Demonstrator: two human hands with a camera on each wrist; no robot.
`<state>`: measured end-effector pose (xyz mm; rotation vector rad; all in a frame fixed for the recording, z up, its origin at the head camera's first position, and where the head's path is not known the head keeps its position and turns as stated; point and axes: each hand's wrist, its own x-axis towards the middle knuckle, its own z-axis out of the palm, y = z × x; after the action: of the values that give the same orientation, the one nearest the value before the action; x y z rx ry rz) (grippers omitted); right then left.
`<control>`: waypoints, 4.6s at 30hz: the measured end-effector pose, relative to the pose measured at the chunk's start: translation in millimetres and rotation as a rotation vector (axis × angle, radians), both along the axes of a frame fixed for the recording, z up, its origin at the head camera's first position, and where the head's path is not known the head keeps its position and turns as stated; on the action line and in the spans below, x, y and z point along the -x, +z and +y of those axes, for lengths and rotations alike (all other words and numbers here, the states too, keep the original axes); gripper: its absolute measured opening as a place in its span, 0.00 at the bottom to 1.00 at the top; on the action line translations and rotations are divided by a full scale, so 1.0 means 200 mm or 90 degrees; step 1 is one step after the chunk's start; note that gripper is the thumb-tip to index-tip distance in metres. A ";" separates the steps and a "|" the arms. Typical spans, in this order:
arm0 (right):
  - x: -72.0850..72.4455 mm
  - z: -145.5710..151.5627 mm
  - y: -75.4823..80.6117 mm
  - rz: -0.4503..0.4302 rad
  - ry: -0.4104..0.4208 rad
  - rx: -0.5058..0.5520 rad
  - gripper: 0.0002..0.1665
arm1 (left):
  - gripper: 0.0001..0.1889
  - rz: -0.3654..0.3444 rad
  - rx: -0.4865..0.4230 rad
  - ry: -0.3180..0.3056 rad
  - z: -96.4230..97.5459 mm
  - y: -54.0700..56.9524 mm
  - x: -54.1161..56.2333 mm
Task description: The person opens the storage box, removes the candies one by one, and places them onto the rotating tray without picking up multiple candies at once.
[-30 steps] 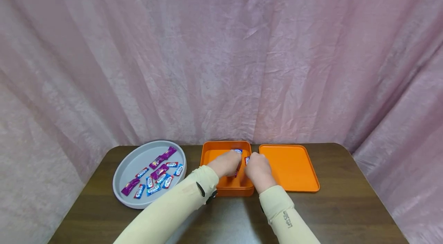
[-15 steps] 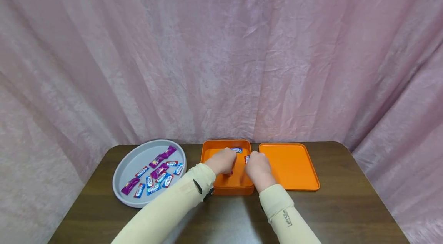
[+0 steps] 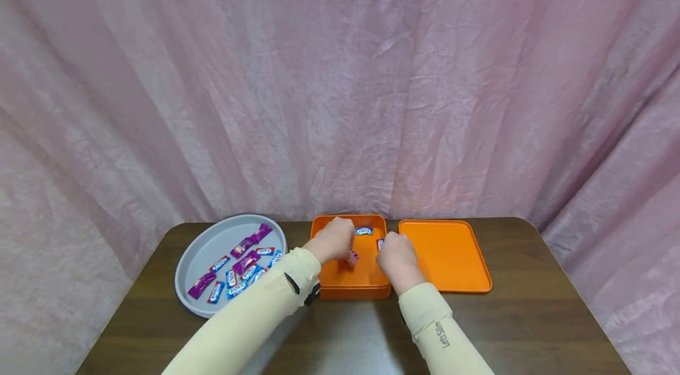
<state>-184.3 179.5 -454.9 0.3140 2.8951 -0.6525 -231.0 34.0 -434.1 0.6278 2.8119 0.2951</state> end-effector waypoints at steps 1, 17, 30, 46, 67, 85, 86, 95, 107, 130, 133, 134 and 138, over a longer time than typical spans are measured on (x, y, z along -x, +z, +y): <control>0.00 0.00 0.00 0.001 0.000 -0.003 0.15 | 0.17 0.007 -0.013 0.008 -0.01 0.00 0.00; -0.01 0.00 0.00 -0.004 -0.003 0.004 0.15 | 0.04 0.063 -0.162 0.127 -0.17 0.11 0.02; 0.00 0.00 0.01 -0.016 -0.003 0.006 0.16 | 0.08 0.085 -0.282 0.118 -0.29 0.16 0.01; 0.00 -0.01 -0.01 -0.012 0.006 0.003 0.16 | 0.07 0.256 -0.342 0.232 -0.58 0.29 0.01; 0.00 -0.01 0.01 -0.005 0.002 -0.002 0.15 | 0.07 0.231 -0.190 0.356 -0.92 0.13 0.03; -0.01 -0.01 0.00 -0.001 0.000 0.005 0.14 | 0.05 0.144 -0.125 0.328 -0.93 0.02 0.06; -0.01 -0.01 0.00 0.000 0.000 0.005 0.14 | 0.06 0.141 -0.121 0.328 -0.93 0.02 0.06; 0.00 -0.01 -0.01 -0.002 -0.001 0.005 0.14 | 0.04 0.132 -0.088 0.348 -0.94 0.02 0.06; 0.00 0.01 0.01 -0.003 0.001 0.004 0.16 | 0.12 0.293 -0.141 0.324 -0.80 0.13 0.06; 0.00 0.00 -0.01 0.008 0.005 -0.020 0.14 | 0.21 0.187 -0.188 0.053 -0.11 0.16 0.07; 0.00 0.00 -0.01 0.013 0.007 -0.020 0.15 | 0.19 0.130 -0.179 0.024 -0.06 0.13 0.08; 0.00 0.00 -0.01 0.012 0.007 -0.017 0.15 | 0.18 0.111 -0.175 0.013 -0.04 0.13 0.08; -0.01 0.00 -0.01 0.011 0.006 -0.013 0.16 | 0.17 0.058 -0.141 -0.029 0.00 0.08 0.09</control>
<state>-183.1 178.6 -456.8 0.2992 2.9196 -0.6274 -248.2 33.8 -417.5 0.7691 2.8706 0.5896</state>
